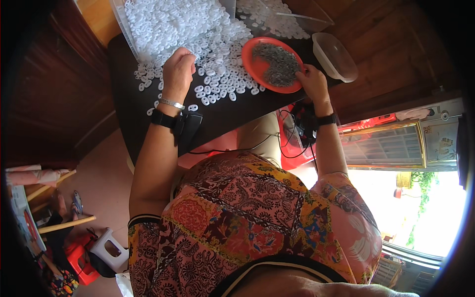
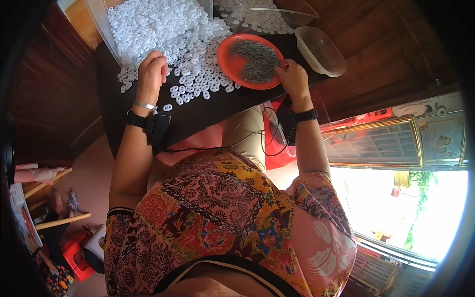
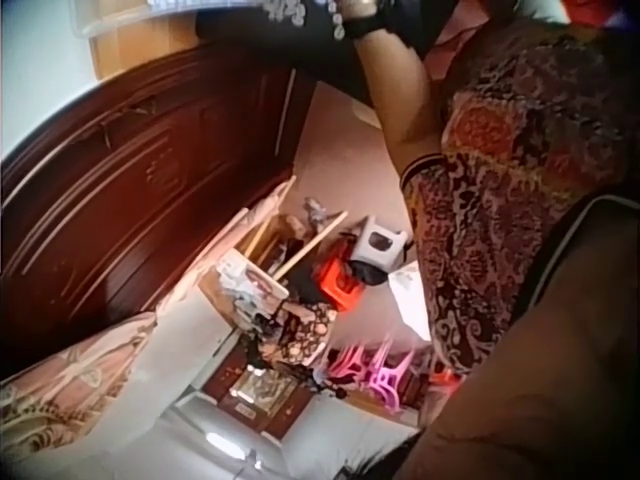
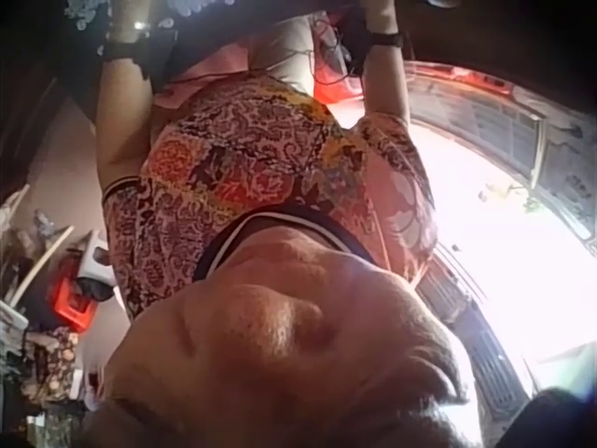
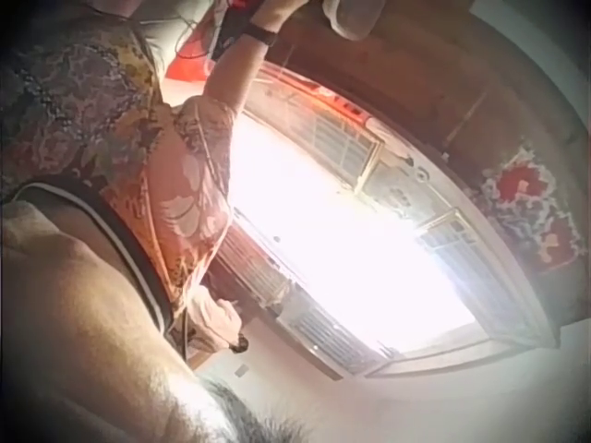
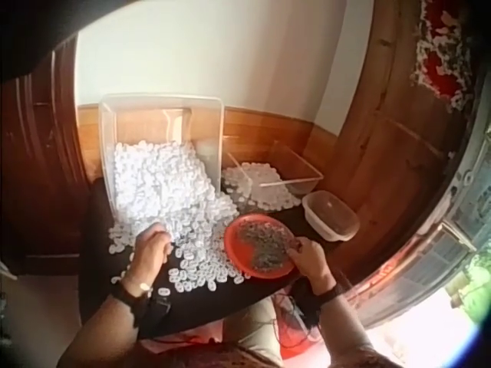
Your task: The recorder is assembling small hardware components by inserting metal pins into white plastic rings.
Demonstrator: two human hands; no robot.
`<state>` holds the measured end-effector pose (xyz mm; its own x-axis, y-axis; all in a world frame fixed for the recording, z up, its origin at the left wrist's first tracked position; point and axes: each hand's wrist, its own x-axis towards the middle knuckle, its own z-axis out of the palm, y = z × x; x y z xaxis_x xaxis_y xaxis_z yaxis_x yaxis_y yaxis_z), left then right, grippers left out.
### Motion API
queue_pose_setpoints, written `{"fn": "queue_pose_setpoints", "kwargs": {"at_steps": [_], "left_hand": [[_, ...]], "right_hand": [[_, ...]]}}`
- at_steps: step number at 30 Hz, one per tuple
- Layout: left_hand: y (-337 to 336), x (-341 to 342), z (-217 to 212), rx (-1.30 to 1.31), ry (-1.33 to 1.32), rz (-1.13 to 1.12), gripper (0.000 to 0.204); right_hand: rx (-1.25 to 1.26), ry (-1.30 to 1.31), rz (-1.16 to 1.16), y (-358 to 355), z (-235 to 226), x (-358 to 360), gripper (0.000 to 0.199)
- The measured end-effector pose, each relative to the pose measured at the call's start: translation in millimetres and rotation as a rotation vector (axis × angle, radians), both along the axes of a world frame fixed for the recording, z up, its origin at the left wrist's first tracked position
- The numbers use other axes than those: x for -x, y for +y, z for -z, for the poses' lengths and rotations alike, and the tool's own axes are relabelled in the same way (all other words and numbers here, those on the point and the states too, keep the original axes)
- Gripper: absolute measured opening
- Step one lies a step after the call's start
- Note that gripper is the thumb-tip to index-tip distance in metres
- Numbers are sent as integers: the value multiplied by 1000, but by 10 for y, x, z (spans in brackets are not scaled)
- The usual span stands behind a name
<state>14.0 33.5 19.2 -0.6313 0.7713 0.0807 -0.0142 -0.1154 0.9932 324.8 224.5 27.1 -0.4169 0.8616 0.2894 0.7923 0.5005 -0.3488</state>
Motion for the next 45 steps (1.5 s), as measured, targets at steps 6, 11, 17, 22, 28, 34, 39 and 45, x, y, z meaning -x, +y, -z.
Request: {"fn": "queue_pose_setpoints", "kwargs": {"at_steps": [6,11,17,22,28,34,39,45], "left_hand": [[22,29,47,-17,-3,-8,18],[21,23,17,0,-10,-4,17],[13,27,-18,-23,-13,2,14],[-2,38,-30,-34,-12,10,14],[9,81,0,-65,-3,-9,12],[-120,123,-309,-198,-93,-100,12],[-403,20,-646,-401,-159,-24,13],[-916,-197,-212,-371,-269,-11,14]], "right_hand": [[-93,45,-39,-93,53,318,41],[-88,99,-54,-70,87,488,41],[-240,-2,-34,-216,-131,543,36],[-302,113,-291,-456,-254,645,18],[8,99,-637,-1071,-250,921,13],[-204,-155,-720,-1243,-30,1070,15],[-204,-198,-706,-1263,48,1104,14],[-118,-163,-726,-1190,170,1111,16]]}}
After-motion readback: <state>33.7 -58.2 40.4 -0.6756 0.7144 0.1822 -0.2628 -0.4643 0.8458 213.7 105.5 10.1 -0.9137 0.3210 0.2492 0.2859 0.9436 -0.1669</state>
